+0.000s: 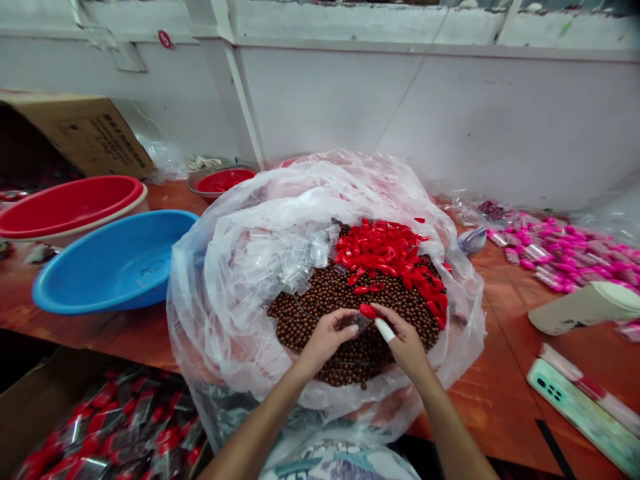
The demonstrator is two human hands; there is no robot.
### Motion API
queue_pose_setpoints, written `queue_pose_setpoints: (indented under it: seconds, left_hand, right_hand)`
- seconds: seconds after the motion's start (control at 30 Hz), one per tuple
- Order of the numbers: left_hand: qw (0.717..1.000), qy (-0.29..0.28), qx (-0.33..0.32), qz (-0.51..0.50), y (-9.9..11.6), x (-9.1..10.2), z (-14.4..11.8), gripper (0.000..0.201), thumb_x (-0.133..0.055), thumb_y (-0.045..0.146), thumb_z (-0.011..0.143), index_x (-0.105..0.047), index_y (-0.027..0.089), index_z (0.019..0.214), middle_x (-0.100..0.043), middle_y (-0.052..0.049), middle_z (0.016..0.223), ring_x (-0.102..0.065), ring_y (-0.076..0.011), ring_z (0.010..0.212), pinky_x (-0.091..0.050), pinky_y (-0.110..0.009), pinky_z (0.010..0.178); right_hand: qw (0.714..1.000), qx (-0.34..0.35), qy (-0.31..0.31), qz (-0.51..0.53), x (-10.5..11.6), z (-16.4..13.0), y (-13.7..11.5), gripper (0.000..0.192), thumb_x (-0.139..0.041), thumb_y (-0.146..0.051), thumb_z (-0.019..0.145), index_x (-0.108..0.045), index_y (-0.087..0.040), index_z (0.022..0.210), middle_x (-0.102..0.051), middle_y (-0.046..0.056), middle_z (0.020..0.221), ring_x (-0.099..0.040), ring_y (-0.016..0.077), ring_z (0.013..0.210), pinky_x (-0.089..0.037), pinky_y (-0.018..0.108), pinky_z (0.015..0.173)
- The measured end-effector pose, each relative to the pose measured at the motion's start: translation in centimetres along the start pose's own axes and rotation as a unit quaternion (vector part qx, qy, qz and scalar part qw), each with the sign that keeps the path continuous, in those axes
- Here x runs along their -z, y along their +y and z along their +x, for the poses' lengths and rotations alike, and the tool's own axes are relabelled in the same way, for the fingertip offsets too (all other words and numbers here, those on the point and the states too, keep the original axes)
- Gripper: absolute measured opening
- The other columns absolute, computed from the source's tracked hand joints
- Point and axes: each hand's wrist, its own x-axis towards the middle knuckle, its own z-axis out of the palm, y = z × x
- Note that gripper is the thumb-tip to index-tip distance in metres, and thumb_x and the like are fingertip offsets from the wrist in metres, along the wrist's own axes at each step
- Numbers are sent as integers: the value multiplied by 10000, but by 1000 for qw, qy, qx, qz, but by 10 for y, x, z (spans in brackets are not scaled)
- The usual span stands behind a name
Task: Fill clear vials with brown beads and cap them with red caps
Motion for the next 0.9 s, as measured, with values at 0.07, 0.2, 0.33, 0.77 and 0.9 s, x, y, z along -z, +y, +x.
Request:
queue_pose_setpoints:
  seconds: [0.07,0.2,0.33,0.77,0.9]
  left_hand:
    - [1000,5,-11,21,0,0,-2,336,-647,244,703,-631,172,1030,-643,-56,1022,-567,-195,947,-420,-315,873]
    - [998,13,-34,49,-2,-1,-6,333,-623,241,725,-631,180,1052,-644,-48,1043,-567,-197,958,-405,-318,897]
    - [998,1,-42,49,-4,-3,-7,336,-611,243,736,-627,171,1064,-645,-54,1045,-572,-198,947,-408,-320,895]
    - [1000,-2,1,2,2,2,-11,378,-640,279,718,-635,147,1072,-650,-76,1004,-576,-184,863,-453,-289,771]
    - [999,-13,5,-33,1,2,-12,408,-651,309,711,-629,150,1086,-649,-74,979,-570,-171,814,-462,-283,716]
  right_hand:
    - [999,23,4,-27,0,-3,0,360,-425,-233,836,-559,-281,1167,-590,31,1175,-518,209,1105,-363,436,992]
    - [992,74,-56,-90,2,-4,-6,406,-417,-228,848,-487,-298,1242,-582,41,1143,-513,205,1081,-391,397,956]
    - [984,77,-89,-131,4,-2,-14,405,-458,-256,845,-477,-275,1249,-595,59,1024,-550,206,966,-448,357,855]
    - [934,147,-140,-293,16,-5,-25,547,-394,-135,835,-332,-309,1351,-575,63,988,-511,208,887,-445,361,778]
    - [939,169,-104,-282,16,-3,-26,496,-425,-128,829,-421,-275,1303,-581,61,954,-495,204,876,-438,354,767]
